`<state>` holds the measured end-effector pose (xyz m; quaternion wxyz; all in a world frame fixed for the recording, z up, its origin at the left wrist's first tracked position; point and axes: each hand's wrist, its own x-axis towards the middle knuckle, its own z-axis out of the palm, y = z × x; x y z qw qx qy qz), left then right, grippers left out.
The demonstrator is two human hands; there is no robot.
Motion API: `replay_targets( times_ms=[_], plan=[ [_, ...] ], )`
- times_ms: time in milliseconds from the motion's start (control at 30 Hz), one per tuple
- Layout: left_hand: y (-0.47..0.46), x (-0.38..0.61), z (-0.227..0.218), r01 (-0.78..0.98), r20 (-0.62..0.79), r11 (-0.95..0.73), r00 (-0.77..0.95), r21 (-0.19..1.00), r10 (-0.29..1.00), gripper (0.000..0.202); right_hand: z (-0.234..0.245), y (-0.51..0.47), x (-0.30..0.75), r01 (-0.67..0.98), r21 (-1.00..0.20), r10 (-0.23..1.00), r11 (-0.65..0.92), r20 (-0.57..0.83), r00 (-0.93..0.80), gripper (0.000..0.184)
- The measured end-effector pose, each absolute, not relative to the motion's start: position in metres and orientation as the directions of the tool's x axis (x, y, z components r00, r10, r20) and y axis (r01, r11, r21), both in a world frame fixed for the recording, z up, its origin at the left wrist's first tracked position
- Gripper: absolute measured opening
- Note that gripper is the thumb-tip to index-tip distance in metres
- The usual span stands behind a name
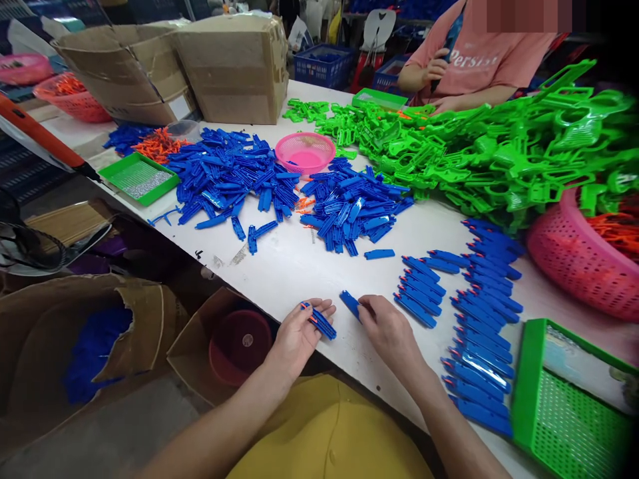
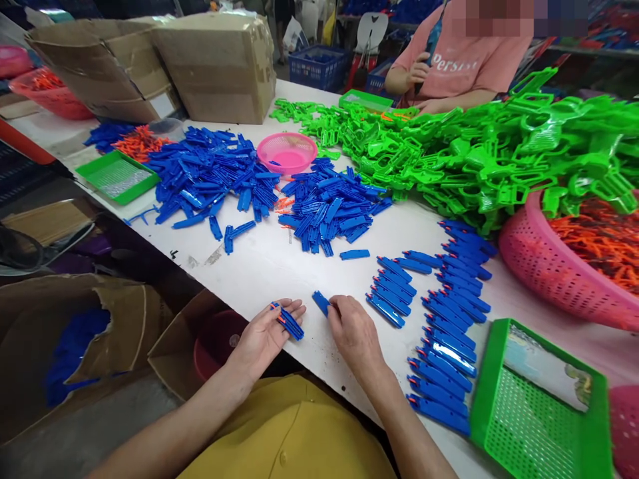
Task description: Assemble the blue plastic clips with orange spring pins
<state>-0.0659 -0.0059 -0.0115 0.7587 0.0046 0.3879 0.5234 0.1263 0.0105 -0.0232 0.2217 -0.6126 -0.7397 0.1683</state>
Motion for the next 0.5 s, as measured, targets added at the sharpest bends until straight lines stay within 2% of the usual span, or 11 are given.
replay_targets(
  times_ms=[133,200,267,333,500],
  plan=[
    [-0.005,-0.061,-0.009,-0.789,-0.589,0.467,0.169,0.399,0.790,0.010,-0.022,0.007,0.122,0.925,-0.286,0.957,0.249,0.218,-0.190,0.021],
    [-0.004,-0.058,-0.007,-0.792,-0.591,0.469,0.174,0.390,0.787,0.011,-0.024,0.010,0.115,0.944,-0.211,0.955,0.254,0.207,-0.211,0.018],
    [-0.003,-0.056,-0.006,-0.797,-0.594,0.474,0.187,0.374,0.783,0.013,-0.026,0.012,0.112,0.950,-0.191,0.958,0.247,0.199,-0.209,0.017],
    [-0.001,-0.052,-0.007,-0.802,-0.603,0.486,0.205,0.348,0.771,0.016,-0.027,0.011,0.114,0.935,-0.266,0.959,0.232,0.221,-0.175,0.018],
    [0.004,-0.039,-0.007,-0.809,-0.615,0.500,0.230,0.310,0.754,0.028,-0.012,-0.008,0.124,0.759,-0.632,0.978,0.160,0.204,-0.037,0.015]
  ],
)
